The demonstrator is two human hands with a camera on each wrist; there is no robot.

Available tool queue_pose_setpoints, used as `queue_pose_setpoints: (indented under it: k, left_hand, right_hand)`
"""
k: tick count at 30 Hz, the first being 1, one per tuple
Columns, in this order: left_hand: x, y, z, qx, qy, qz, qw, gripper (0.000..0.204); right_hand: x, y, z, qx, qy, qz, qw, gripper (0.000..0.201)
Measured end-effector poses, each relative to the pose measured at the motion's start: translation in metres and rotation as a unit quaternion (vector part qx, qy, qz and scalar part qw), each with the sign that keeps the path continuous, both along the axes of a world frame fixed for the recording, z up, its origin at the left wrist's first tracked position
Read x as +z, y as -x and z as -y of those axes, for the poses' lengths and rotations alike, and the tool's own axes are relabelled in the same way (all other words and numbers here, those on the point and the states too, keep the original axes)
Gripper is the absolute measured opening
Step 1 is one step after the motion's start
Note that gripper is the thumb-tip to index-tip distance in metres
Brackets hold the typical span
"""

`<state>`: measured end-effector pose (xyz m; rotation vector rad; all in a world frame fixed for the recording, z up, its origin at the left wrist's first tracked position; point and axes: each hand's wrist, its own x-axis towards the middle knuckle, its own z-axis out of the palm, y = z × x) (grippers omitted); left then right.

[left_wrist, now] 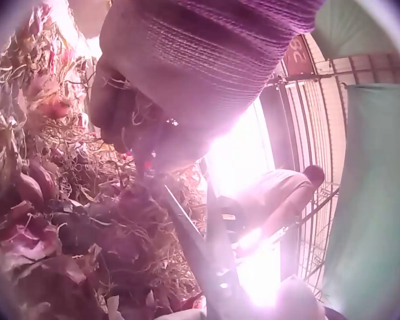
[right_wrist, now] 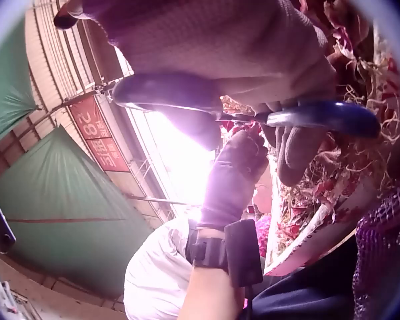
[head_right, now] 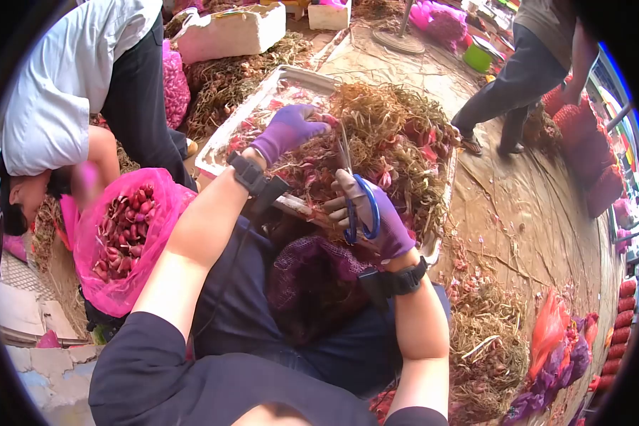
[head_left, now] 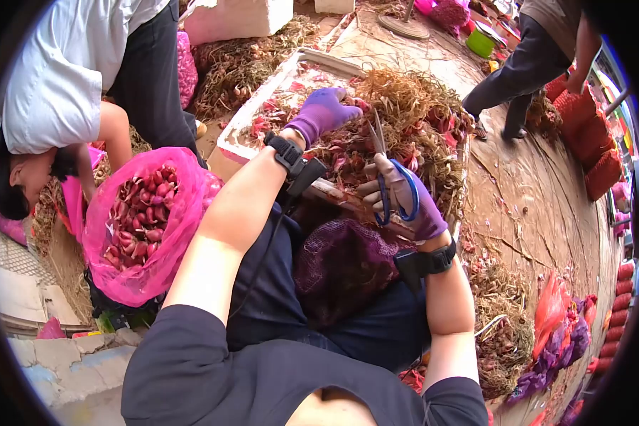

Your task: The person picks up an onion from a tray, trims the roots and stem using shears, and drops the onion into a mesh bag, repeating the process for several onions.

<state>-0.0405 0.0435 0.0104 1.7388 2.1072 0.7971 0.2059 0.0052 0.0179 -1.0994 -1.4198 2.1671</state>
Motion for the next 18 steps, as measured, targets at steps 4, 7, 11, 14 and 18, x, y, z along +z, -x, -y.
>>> queue_pose_setpoints:
  k: [4, 7, 11, 14, 18]
  left_hand:
    - [-0.002, -0.002, 0.007, -0.009, -0.026, 0.021, 0.999, 0.051]
    - [0.002, -0.007, 0.01, -0.026, -0.051, 0.03, 0.998, 0.052]
    - [0.018, -0.011, 0.018, 0.012, -0.012, 0.063, 0.998, 0.065]
    - [0.012, -0.001, 0.018, 0.066, 0.036, 0.07, 0.995, 0.076]
    - [0.022, -0.004, 0.02, 0.082, 0.047, 0.034, 0.995, 0.087]
  right_hand:
    - [-0.013, 0.004, -0.01, 0.006, 0.002, -0.005, 1.0, 0.06]
    - [0.0, 0.006, -0.005, 0.019, -0.049, -0.049, 0.997, 0.062]
    - [-0.006, 0.011, -0.014, 0.013, -0.062, -0.031, 0.997, 0.06]
    - [0.001, 0.009, -0.008, 0.055, -0.069, -0.004, 0.996, 0.062]
    - [0.005, 0.004, 0.003, 0.073, -0.015, -0.006, 0.997, 0.059]
